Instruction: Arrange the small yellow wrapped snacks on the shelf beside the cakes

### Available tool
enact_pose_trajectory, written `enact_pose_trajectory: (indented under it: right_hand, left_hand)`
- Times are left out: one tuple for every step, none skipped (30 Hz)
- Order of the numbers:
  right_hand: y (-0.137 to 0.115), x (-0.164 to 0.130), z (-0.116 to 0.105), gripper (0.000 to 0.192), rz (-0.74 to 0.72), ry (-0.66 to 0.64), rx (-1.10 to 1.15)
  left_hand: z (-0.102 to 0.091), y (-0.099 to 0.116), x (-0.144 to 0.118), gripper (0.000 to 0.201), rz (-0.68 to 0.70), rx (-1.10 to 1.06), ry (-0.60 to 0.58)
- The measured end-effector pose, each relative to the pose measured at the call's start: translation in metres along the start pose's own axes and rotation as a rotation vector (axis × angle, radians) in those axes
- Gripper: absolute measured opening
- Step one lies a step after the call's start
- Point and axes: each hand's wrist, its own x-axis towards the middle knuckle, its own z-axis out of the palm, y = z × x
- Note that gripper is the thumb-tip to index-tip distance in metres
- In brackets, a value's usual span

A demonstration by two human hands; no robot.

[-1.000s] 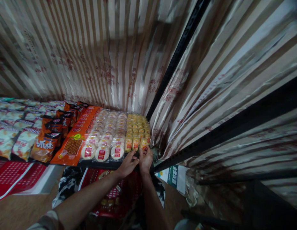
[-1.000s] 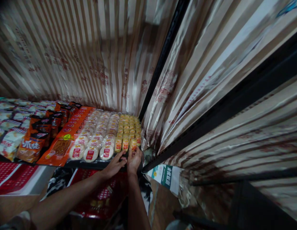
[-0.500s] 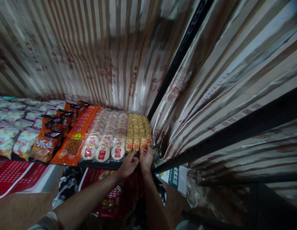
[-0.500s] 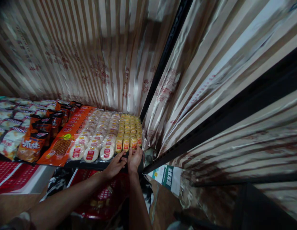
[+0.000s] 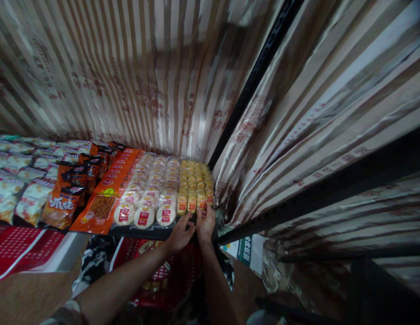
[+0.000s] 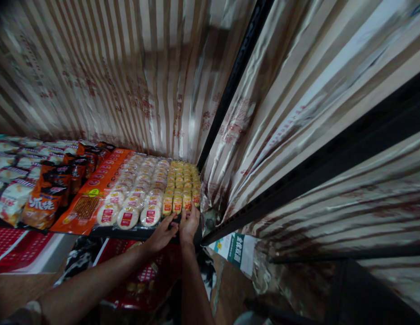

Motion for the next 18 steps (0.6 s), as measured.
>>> enact_pose_trajectory:
  right_hand:
    - [0.0,0.0,0.0,0.052,-0.001,0.001,-0.001]
    - [0.001,0.0,0.0,0.051,0.002,0.004,0.003]
    - [0.001,-0.001,0.0,0.051,0.005,0.007,0.01]
    - [0.001,-0.001,0.0,0.05,0.007,0.011,0.017]
    - [0.001,-0.002,0.001,0.05,0.009,0.016,0.026]
    - [0.001,-0.002,0.001,0.051,0.012,0.022,0.033]
    - [0.001,-0.003,0.001,0.051,0.013,0.029,0.037]
    - [0.001,-0.003,0.001,0.052,0.015,0.035,0.04]
    - [0.001,-0.003,0.002,0.053,0.017,0.039,0.042]
    - [0.001,-0.003,0.002,0.053,0.017,0.041,0.044]
    - [0.001,-0.004,0.002,0.054,0.014,0.039,0.045]
    - [0.0,-0.004,0.001,0.054,0.01,0.033,0.046]
    - [0.0,-0.004,0.001,0.054,0.008,0.027,0.046]
    - [-0.001,-0.004,0.001,0.054,0.009,0.023,0.049]
    - [-0.002,-0.004,0.0,0.054,0.014,0.019,0.055]
    - [-0.002,-0.005,0.0,0.055,0.021,0.017,0.065]
    - [-0.003,-0.005,-0.001,0.056,0.027,0.014,0.077]
    - [-0.004,-0.006,-0.002,0.057,0.034,0.013,0.092]
  left_hand:
    - [0.0,0.0,0.0,0.052,0.002,-0.004,0.004]
    - [0.001,-0.001,0.0,0.052,0.004,-0.008,0.007]
    - [0.001,-0.002,0.0,0.051,0.005,-0.013,0.011]
    - [0.001,-0.002,0.0,0.051,0.004,-0.018,0.014]
    - [0.001,-0.002,0.0,0.051,0.0,-0.02,0.017]
    - [0.001,-0.002,0.0,0.051,-0.003,-0.022,0.017]
    - [0.001,-0.002,0.0,0.051,-0.007,-0.023,0.017]
    - [0.001,-0.001,0.0,0.051,-0.01,-0.024,0.016]
    - [0.001,0.0,0.0,0.051,-0.013,-0.025,0.014]
    - [0.001,0.0,0.0,0.051,-0.017,-0.025,0.012]
    - [0.001,0.001,0.0,0.051,-0.02,-0.024,0.011]
    - [0.002,0.002,0.0,0.05,-0.023,-0.023,0.011]
    - [0.002,0.003,-0.001,0.05,-0.025,-0.02,0.012]
    - [0.002,0.003,-0.001,0.05,-0.026,-0.018,0.013]
    - [0.002,0.003,-0.001,0.05,-0.025,-0.018,0.017]
    - [0.002,0.004,-0.002,0.049,-0.023,-0.019,0.021]
    - [0.002,0.006,-0.003,0.047,-0.02,-0.018,0.026]
    - [0.001,0.009,-0.004,0.045,-0.015,-0.015,0.036]
